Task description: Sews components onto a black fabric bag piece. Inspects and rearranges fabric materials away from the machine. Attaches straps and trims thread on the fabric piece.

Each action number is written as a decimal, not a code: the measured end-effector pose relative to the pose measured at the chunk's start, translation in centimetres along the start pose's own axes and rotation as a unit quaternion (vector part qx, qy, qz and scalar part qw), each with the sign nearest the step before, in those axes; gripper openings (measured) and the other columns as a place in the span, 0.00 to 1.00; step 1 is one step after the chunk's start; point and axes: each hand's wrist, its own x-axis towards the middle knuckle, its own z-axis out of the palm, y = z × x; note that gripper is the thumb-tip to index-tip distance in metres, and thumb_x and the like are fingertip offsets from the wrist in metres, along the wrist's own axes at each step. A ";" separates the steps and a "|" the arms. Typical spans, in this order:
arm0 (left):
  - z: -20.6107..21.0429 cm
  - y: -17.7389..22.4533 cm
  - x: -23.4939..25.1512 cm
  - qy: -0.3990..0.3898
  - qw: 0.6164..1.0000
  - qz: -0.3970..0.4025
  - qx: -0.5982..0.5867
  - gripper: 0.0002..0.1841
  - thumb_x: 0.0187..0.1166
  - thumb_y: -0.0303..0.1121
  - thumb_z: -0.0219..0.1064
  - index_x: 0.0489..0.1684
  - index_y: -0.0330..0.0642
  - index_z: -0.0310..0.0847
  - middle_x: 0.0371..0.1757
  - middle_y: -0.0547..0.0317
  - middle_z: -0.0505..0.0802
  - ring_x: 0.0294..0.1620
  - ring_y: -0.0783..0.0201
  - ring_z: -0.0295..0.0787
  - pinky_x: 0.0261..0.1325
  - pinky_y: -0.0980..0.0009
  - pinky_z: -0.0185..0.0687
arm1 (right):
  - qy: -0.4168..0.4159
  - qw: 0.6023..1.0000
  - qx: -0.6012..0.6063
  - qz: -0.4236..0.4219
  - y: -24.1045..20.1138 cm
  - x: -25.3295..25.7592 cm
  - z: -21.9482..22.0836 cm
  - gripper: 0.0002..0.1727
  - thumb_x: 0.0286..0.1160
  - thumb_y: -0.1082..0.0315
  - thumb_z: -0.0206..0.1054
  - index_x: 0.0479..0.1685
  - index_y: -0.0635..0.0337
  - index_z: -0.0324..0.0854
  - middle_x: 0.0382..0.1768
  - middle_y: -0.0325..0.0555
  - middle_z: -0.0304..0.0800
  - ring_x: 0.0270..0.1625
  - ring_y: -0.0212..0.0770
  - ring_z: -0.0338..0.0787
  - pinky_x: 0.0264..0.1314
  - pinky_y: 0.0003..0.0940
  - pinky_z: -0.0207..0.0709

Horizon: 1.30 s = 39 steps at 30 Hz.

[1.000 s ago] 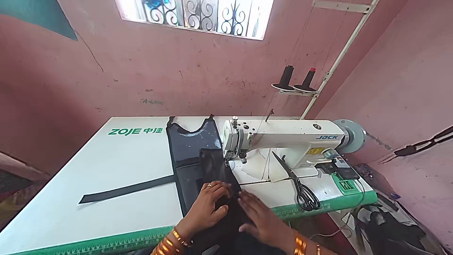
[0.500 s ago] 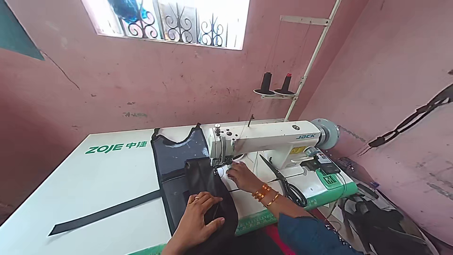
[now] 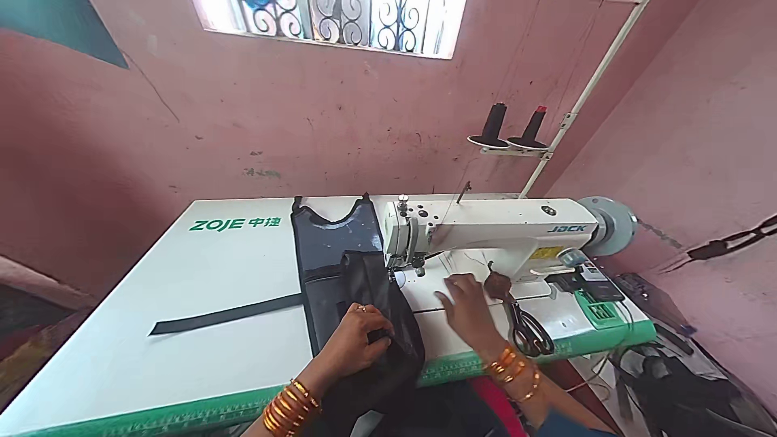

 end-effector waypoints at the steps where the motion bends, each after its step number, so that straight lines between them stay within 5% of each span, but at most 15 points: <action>1: -0.4 0.3 0.0 0.000 1.000 -0.001 0.003 0.09 0.68 0.36 0.69 0.36 0.48 0.96 0.40 0.62 0.98 0.50 0.61 0.93 0.63 0.50 0.77 | -0.044 0.998 0.042 0.007 -2.3 0.1 0.8 0.24 0.78 0.55 0.70 0.50 0.73 0.90 0.53 0.70 0.89 0.63 0.72 0.85 0.64 0.65 0.78; 4: -1.9 1.5 0.7 -0.017 1.000 -0.016 0.007 0.09 0.69 0.34 0.70 0.37 0.45 0.96 0.41 0.57 0.98 0.51 0.57 0.94 0.61 0.50 0.81 | -0.196 0.937 0.245 0.151 -6.3 1.5 2.4 0.17 0.82 0.64 0.66 0.50 0.75 0.86 0.52 0.63 0.86 0.62 0.55 0.83 0.70 0.46 0.74; 6: -2.9 2.0 1.3 -0.007 0.999 -0.033 -0.001 0.09 0.69 0.34 0.70 0.38 0.44 0.96 0.39 0.56 0.97 0.47 0.59 0.94 0.56 0.55 0.84 | -0.147 0.810 0.482 0.298 -7.1 1.1 2.9 0.08 0.84 0.73 0.62 0.48 0.72 0.80 0.41 0.52 0.85 0.44 0.40 0.85 0.50 0.35 0.79; 8: -3.7 2.3 1.5 -0.018 0.998 -0.053 -0.011 0.09 0.70 0.34 0.70 0.38 0.45 0.95 0.37 0.57 0.97 0.43 0.63 0.93 0.51 0.59 0.85 | -0.138 0.676 0.608 0.392 -7.5 -1.1 2.8 0.05 0.85 0.74 0.60 0.50 0.65 0.78 0.35 0.46 0.86 0.35 0.38 0.87 0.40 0.36 0.84; 11: -5.6 3.3 3.9 -0.190 0.974 -0.120 -0.003 0.11 0.78 0.38 0.70 0.43 0.41 0.95 0.40 0.50 0.97 0.46 0.54 0.94 0.55 0.45 0.82 | -0.108 0.636 0.643 0.414 -8.2 -3.9 2.2 0.05 0.81 0.77 0.61 0.43 0.64 0.83 0.34 0.46 0.89 0.36 0.38 0.89 0.41 0.35 0.84; 13: -5.7 3.1 6.4 -0.283 0.943 -0.174 -0.010 0.17 0.84 0.43 0.67 0.44 0.36 0.93 0.39 0.47 0.95 0.45 0.51 0.91 0.55 0.43 0.80 | -0.099 0.673 0.618 0.394 -8.0 -4.4 2.0 0.07 0.86 0.71 0.62 0.41 0.63 0.84 0.34 0.44 0.88 0.37 0.35 0.87 0.43 0.33 0.83; 15: -4.7 2.3 8.3 -0.274 0.938 -0.211 0.028 0.15 0.86 0.40 0.66 0.49 0.38 0.93 0.41 0.49 0.96 0.42 0.56 0.93 0.54 0.52 0.85 | -0.110 0.760 0.541 0.343 -8.2 -4.4 2.3 0.10 0.86 0.69 0.63 0.54 0.64 0.84 0.32 0.44 0.89 0.27 0.31 0.84 0.28 0.27 0.77; 16: -3.9 2.1 8.7 -0.251 0.939 -0.225 0.068 0.14 0.84 0.38 0.67 0.52 0.37 0.92 0.46 0.47 0.96 0.49 0.53 0.94 0.62 0.50 0.84 | -0.110 0.807 0.492 0.309 -8.5 -4.5 2.6 0.14 0.84 0.70 0.65 0.64 0.65 0.83 0.36 0.46 0.92 0.29 0.32 0.86 0.31 0.27 0.78; 17: -2.8 1.7 8.4 -0.230 0.942 -0.224 0.100 0.14 0.82 0.36 0.68 0.54 0.36 0.92 0.54 0.43 0.95 0.60 0.48 0.91 0.71 0.47 0.79 | -0.104 0.852 0.441 0.263 -8.6 -4.8 3.0 0.20 0.82 0.72 0.65 0.71 0.66 0.81 0.45 0.50 0.96 0.41 0.36 0.93 0.48 0.31 0.85; 19: -0.8 1.0 6.3 -0.184 0.954 -0.203 0.118 0.15 0.82 0.33 0.67 0.57 0.33 0.91 0.64 0.39 0.90 0.74 0.43 0.81 0.83 0.50 0.67 | -0.083 0.923 0.335 0.169 -9.1 -5.8 3.3 0.24 0.82 0.76 0.61 0.76 0.74 0.76 0.59 0.62 0.93 0.59 0.51 0.95 0.70 0.44 0.82; 22: 1.1 -0.3 2.7 -0.020 0.982 -0.140 0.128 0.12 0.77 0.31 0.68 0.49 0.39 0.96 0.53 0.44 0.95 0.67 0.45 0.87 0.75 0.53 0.76 | -0.038 0.980 0.186 0.056 -9.6 -6.8 4.0 0.23 0.70 0.82 0.60 0.66 0.79 0.83 0.39 0.66 0.95 0.41 0.61 0.97 0.48 0.53 0.89; 25: 1.5 -0.6 2.4 -0.020 0.987 -0.098 0.129 0.17 0.81 0.41 0.68 0.65 0.50 0.91 0.66 0.49 0.91 0.72 0.46 0.83 0.75 0.49 0.76 | -0.055 0.987 0.149 0.029 -9.5 -7.1 3.9 0.19 0.66 0.82 0.61 0.56 0.77 0.88 0.29 0.62 0.93 0.33 0.59 0.95 0.39 0.52 0.88; 27: 1.4 -1.1 3.0 -0.060 0.988 -0.079 0.122 0.16 0.84 0.45 0.65 0.58 0.51 0.94 0.75 0.54 0.88 0.81 0.48 0.77 0.78 0.43 0.67 | -0.051 0.984 0.170 0.035 -9.4 -6.7 3.8 0.14 0.66 0.81 0.60 0.46 0.74 0.89 0.25 0.60 0.91 0.30 0.57 0.94 0.35 0.51 0.87; 32: 0.6 -2.4 3.6 -0.084 0.989 -0.044 0.115 0.17 0.80 0.50 0.68 0.45 0.49 0.97 0.66 0.61 0.94 0.77 0.55 0.82 0.79 0.46 0.65 | -0.032 0.968 0.237 0.073 -10.0 -6.3 4.4 0.10 0.70 0.79 0.60 0.37 0.71 0.89 0.24 0.56 0.90 0.29 0.50 0.93 0.34 0.47 0.85; 39: -0.5 -4.7 6.2 -0.077 0.987 -0.074 0.117 0.15 0.76 0.51 0.72 0.43 0.52 0.98 0.63 0.55 0.93 0.75 0.53 0.81 0.80 0.45 0.63 | -0.018 0.965 0.245 0.093 -9.4 -2.9 5.3 0.10 0.71 0.79 0.60 0.37 0.71 0.89 0.24 0.55 0.90 0.29 0.48 0.92 0.36 0.44 0.85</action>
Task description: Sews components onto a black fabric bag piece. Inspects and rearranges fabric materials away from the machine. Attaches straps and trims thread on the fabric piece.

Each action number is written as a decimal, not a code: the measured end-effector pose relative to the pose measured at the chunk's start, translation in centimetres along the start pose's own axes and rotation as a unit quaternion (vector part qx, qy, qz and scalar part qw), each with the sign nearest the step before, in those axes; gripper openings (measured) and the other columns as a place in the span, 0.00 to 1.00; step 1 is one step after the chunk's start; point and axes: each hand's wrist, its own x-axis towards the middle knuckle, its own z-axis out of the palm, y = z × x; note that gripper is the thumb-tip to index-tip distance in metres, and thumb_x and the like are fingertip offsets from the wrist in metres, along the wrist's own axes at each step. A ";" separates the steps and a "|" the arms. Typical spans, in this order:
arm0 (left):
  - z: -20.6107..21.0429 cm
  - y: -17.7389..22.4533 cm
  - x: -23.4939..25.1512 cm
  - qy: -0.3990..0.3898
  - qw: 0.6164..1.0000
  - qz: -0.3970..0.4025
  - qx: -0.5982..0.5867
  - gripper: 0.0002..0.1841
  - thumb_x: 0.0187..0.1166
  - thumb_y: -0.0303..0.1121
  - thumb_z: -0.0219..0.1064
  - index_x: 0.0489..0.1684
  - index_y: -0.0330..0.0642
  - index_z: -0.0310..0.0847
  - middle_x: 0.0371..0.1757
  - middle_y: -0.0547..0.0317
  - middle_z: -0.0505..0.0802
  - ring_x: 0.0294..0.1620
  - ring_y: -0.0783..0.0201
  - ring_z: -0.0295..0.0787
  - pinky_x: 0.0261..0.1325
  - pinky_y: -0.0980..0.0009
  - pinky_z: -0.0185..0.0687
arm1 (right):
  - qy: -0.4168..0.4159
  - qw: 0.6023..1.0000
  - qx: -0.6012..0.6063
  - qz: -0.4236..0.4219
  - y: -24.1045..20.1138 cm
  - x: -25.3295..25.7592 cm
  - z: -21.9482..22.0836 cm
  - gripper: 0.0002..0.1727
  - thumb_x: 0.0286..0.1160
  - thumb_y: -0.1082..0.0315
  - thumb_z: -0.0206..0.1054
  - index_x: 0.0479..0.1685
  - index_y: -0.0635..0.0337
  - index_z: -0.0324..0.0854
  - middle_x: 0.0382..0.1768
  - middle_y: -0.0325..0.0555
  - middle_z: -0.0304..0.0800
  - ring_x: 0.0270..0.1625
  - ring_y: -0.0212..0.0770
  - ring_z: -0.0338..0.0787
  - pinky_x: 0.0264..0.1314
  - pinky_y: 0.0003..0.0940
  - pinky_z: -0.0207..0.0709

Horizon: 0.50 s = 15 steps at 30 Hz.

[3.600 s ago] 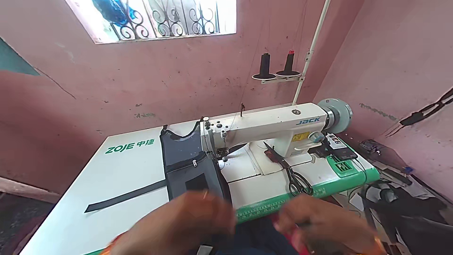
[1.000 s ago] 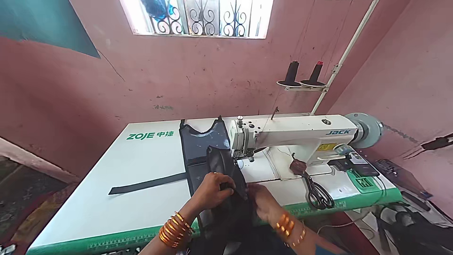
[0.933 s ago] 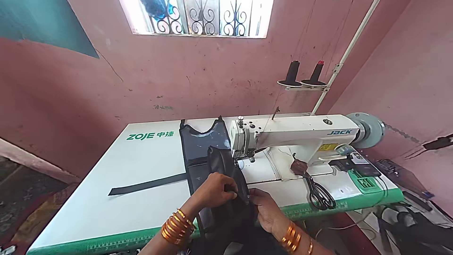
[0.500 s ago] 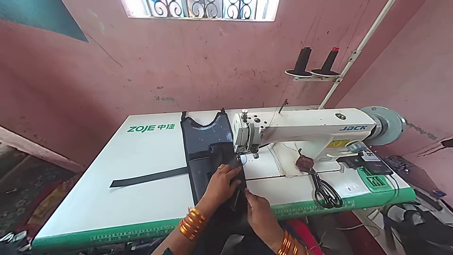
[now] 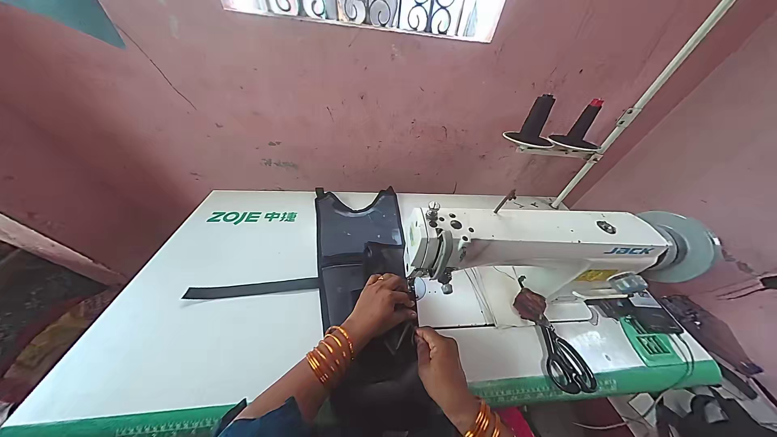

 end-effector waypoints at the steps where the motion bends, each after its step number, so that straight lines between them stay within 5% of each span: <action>1: -0.2 -0.3 0.6 0.000 1.000 -0.011 0.000 0.16 0.75 0.52 0.73 0.43 0.51 0.98 0.62 0.54 0.93 0.73 0.52 0.82 0.80 0.45 0.62 | -0.001 1.000 0.001 0.004 0.1 0.7 0.0 0.11 0.72 0.79 0.60 0.38 0.72 0.90 0.25 0.56 0.91 0.30 0.49 0.93 0.37 0.45 0.85; 8: -1.8 -2.6 3.9 -0.015 0.994 -0.108 -0.015 0.28 0.60 0.58 0.82 0.45 0.41 0.91 0.70 0.50 0.86 0.80 0.50 0.73 0.85 0.43 0.53 | -0.007 1.000 -0.017 0.013 0.6 5.2 0.3 0.12 0.74 0.79 0.60 0.40 0.72 0.90 0.28 0.59 0.92 0.33 0.53 0.94 0.41 0.50 0.85; 11: -2.6 -4.2 4.4 -0.019 0.992 -0.092 -0.082 0.23 0.60 0.49 0.84 0.48 0.43 0.92 0.77 0.49 0.81 0.84 0.49 0.67 0.86 0.41 0.47 | -0.065 0.995 -0.049 0.056 0.3 6.7 -0.1 0.12 0.75 0.78 0.58 0.42 0.71 0.89 0.29 0.61 0.91 0.37 0.58 0.94 0.45 0.54 0.84; 15: -2.3 -3.1 3.3 0.003 0.994 -0.023 -0.105 0.12 0.75 0.32 0.65 0.38 0.36 0.95 0.50 0.44 0.96 0.66 0.45 0.86 0.86 0.40 0.52 | -0.169 0.976 -0.059 0.125 0.0 8.6 -0.9 0.14 0.81 0.75 0.56 0.51 0.71 0.86 0.43 0.64 0.92 0.52 0.60 0.92 0.60 0.55 0.80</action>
